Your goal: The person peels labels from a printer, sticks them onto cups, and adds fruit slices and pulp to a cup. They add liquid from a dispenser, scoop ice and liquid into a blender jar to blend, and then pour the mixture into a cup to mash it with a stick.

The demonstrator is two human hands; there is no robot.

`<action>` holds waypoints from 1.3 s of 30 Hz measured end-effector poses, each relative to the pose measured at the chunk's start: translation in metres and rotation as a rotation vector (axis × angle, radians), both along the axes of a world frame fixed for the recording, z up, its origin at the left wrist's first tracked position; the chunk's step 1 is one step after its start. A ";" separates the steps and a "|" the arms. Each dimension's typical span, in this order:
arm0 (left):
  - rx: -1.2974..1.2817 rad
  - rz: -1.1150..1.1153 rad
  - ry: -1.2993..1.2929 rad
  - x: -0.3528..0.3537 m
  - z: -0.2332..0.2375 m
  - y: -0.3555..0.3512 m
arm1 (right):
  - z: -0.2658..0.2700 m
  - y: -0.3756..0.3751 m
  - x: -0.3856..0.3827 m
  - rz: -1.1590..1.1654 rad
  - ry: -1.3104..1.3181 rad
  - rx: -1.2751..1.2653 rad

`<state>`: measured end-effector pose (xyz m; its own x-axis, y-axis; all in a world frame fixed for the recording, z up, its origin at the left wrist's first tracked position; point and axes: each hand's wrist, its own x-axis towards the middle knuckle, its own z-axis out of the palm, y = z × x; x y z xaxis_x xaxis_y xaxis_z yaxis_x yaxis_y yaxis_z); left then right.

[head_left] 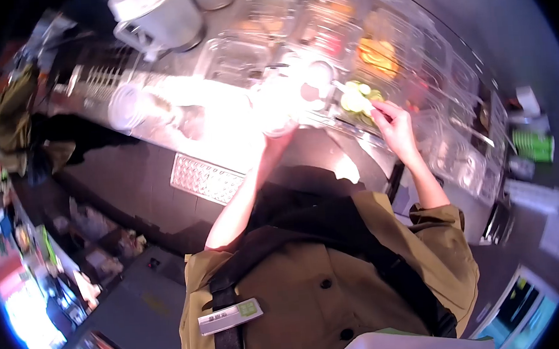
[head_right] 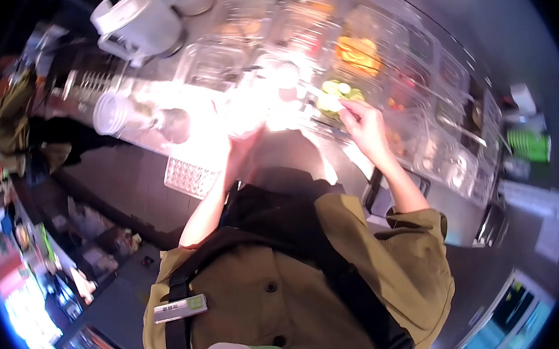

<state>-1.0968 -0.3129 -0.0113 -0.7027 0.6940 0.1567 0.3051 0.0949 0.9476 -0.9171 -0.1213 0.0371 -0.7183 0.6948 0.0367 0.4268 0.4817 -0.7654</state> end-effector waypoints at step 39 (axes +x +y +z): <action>0.528 1.060 0.033 -0.506 0.022 -0.574 | -0.031 -0.426 -0.696 0.524 0.470 -0.382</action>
<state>-1.6023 -0.8865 0.0111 -0.8787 -0.3881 0.2779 0.3345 -0.0854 0.9385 -1.6135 -0.5472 0.0063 -0.9232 0.2967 0.2442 -0.1905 0.1983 -0.9614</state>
